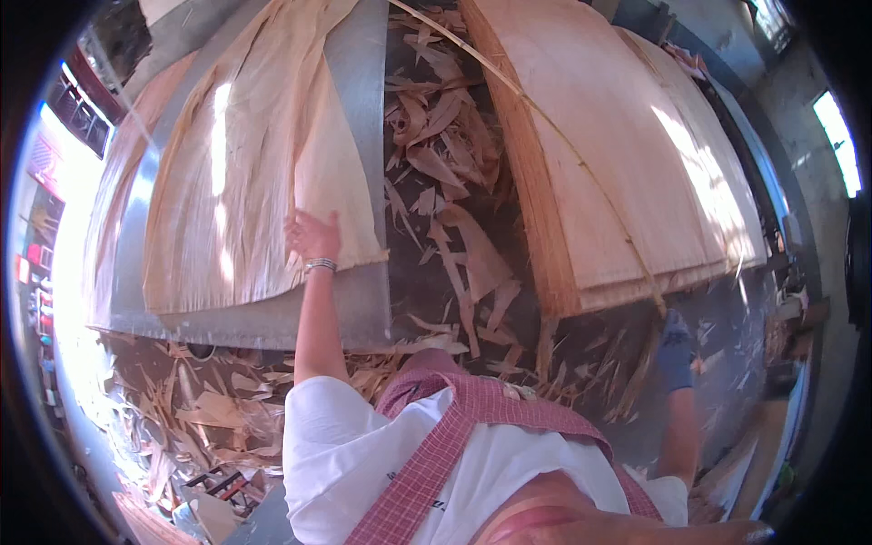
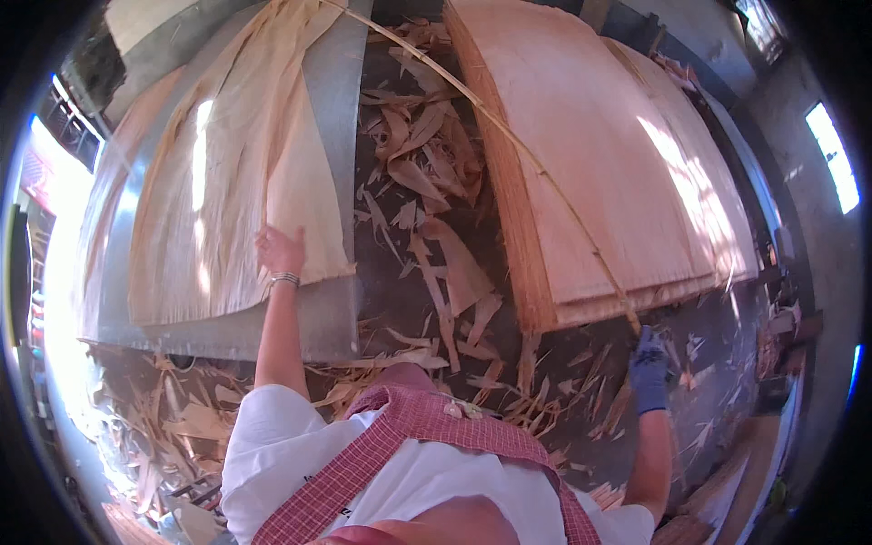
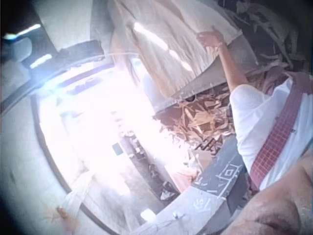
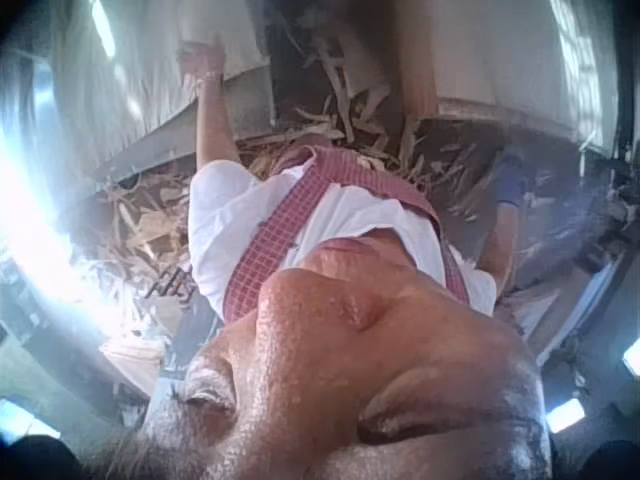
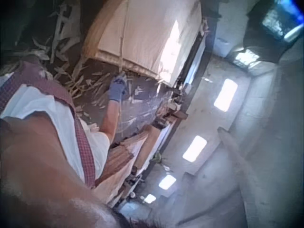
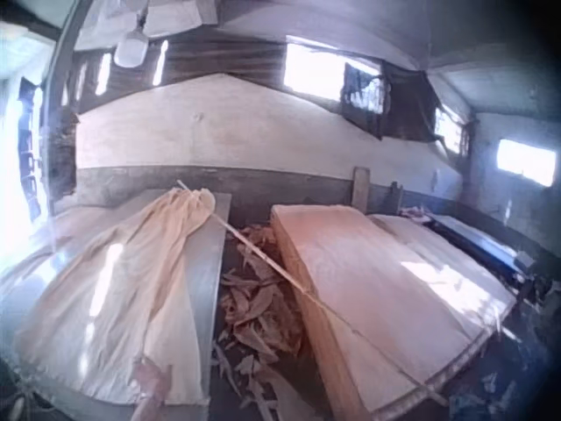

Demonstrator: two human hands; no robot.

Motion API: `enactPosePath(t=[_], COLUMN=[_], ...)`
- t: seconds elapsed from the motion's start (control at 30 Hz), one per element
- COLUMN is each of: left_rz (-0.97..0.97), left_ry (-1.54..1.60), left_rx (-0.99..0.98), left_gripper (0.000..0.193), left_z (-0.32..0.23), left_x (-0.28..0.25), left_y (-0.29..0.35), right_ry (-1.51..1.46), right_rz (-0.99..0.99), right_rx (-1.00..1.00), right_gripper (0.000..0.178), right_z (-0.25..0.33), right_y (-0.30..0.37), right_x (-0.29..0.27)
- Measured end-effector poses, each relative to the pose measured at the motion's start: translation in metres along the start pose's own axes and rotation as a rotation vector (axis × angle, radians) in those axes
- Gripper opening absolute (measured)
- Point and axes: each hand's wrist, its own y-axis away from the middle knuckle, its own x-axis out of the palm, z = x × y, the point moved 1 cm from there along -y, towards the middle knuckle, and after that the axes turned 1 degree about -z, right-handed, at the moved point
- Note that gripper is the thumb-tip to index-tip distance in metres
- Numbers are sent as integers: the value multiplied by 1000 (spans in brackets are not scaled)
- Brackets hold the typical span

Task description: The person aligns wood veneer sheets on a table and applies strips of tape across the joints by hand and with a handheld applicator tool before placing the taped sheets on a stack.

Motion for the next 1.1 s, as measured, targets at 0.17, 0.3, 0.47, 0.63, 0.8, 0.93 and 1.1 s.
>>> enactPosePath(t=[0.17, 0.3, 0.47, 0.63, 0.8, 0.93, 1.1], left_rz=[327, 104, 135, 501, 650, 574, 479], left_ry=[133, 198, 203, 347, 118, 295, 370], left_rx=[-219, 15, 467, 499, 19, -311, -601], left_gripper=[65, 38, 18, 8, 41, 73, 77], left_z=[-39, -73, -155, -190, -201, -237, -255], left_x=[7, -9, -19, 36, 35, 62, 129], left_y=[-68, -86, -85, -65, -96, -158, -248], right_ry=[-242, -303, 57, -59, -715, -972, -909], right_rz=[84, 281, 438, -243, 66, -7, 51], right_rx=[114, 245, 566, -110, -481, -787, -1032], right_gripper=[33, 41, 45, 19, 29, 37, 44], right_z=[6, -28, -127, -83, 303, 480, 664], right_y=[-137, -272, -466, -708, -858, -946, -1048], right_x=[11, 60, 149, 198, 68, -70, -171])
